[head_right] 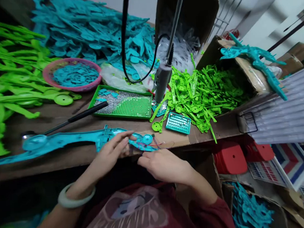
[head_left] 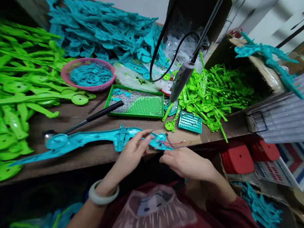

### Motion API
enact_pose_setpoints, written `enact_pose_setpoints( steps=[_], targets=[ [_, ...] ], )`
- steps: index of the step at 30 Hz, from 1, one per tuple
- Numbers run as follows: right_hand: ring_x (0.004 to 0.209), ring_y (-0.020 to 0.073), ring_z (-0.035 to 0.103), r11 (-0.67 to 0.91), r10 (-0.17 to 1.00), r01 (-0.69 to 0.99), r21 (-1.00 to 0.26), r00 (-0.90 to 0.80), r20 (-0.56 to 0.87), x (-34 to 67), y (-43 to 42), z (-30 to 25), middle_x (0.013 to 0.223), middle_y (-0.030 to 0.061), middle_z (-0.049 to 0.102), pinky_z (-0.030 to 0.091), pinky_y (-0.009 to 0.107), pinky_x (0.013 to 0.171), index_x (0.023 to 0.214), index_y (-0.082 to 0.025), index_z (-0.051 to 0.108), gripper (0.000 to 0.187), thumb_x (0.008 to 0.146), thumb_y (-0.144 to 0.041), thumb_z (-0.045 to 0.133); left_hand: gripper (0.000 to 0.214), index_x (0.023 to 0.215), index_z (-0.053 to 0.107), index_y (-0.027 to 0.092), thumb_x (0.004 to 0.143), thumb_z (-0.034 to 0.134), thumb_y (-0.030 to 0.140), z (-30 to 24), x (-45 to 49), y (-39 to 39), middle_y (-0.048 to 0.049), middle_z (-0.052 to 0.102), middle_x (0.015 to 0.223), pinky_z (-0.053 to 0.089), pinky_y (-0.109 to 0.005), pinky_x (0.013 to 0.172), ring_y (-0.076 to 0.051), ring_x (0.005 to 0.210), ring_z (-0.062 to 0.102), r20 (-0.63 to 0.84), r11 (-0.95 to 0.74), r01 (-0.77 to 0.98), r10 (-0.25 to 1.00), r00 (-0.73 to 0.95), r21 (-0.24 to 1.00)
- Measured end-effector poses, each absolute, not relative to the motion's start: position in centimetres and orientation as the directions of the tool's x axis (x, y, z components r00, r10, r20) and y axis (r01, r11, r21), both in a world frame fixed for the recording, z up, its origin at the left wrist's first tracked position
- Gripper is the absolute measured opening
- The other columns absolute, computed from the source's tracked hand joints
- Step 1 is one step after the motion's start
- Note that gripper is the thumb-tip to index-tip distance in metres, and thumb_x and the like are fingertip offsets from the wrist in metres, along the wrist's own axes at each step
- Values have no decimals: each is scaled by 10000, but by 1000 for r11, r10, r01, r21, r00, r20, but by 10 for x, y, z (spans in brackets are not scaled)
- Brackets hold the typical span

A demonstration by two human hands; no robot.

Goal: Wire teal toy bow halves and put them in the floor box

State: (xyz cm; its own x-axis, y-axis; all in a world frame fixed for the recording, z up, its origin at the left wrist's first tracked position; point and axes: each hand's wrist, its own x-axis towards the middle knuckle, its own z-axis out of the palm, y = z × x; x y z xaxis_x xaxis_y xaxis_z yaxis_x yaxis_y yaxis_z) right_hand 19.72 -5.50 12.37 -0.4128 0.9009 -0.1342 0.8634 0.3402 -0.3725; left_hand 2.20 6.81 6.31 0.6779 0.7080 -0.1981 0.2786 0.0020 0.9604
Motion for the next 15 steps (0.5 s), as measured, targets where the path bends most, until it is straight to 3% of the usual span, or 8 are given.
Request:
enact_pose_setpoints(
  steps=[1,3,6,9,12,15],
  targets=[
    [710,162,630,370,884,860,-350,-442,-152,192,-51,120,895,52,693,473,259,639,1012,-173,629,191,950,-102,462,511,1219,580,174,913,487,573,65,25,67,-40,640,763,448,-269,564,-176,629,585,-235,154,177,626,744,972],
    [748,174,647,381,880,857,-347,-451,-148,187,-47,113,950,65,702,495,275,666,1084,-163,615,216,957,-102,451,524,1187,611,157,862,610,569,66,31,67,-10,614,689,403,-220,493,-122,537,529,-276,384,85,479,833,920],
    [901,193,669,314,917,837,-449,-390,-86,194,-51,108,1032,75,707,531,311,797,1192,-182,594,296,981,-106,400,408,976,685,140,772,758,486,61,36,70,-2,629,657,406,-179,489,-80,509,518,-297,501,5,505,810,865],
    [1046,191,654,157,976,751,-641,-215,-13,212,-67,105,1103,71,702,524,338,910,1240,-217,594,329,1008,-138,374,356,939,694,135,792,744,455,58,34,74,-28,692,689,491,-192,549,-105,555,605,-278,462,-49,611,741,885],
    [1060,193,659,-1,1000,582,-813,-15,-12,230,-90,98,1075,66,712,520,357,938,1143,-232,653,293,1017,-174,395,326,1006,689,135,871,655,429,61,27,74,-34,715,704,519,-200,543,-127,561,654,-183,276,-9,660,729,961],
    [1100,204,629,-86,948,514,-854,306,89,238,-104,94,1118,74,663,506,362,946,985,-225,645,158,980,-190,491,242,1002,635,155,906,619,377,66,23,69,-7,710,692,502,-194,491,-127,519,658,-96,122,24,638,764,992]
  ],
)
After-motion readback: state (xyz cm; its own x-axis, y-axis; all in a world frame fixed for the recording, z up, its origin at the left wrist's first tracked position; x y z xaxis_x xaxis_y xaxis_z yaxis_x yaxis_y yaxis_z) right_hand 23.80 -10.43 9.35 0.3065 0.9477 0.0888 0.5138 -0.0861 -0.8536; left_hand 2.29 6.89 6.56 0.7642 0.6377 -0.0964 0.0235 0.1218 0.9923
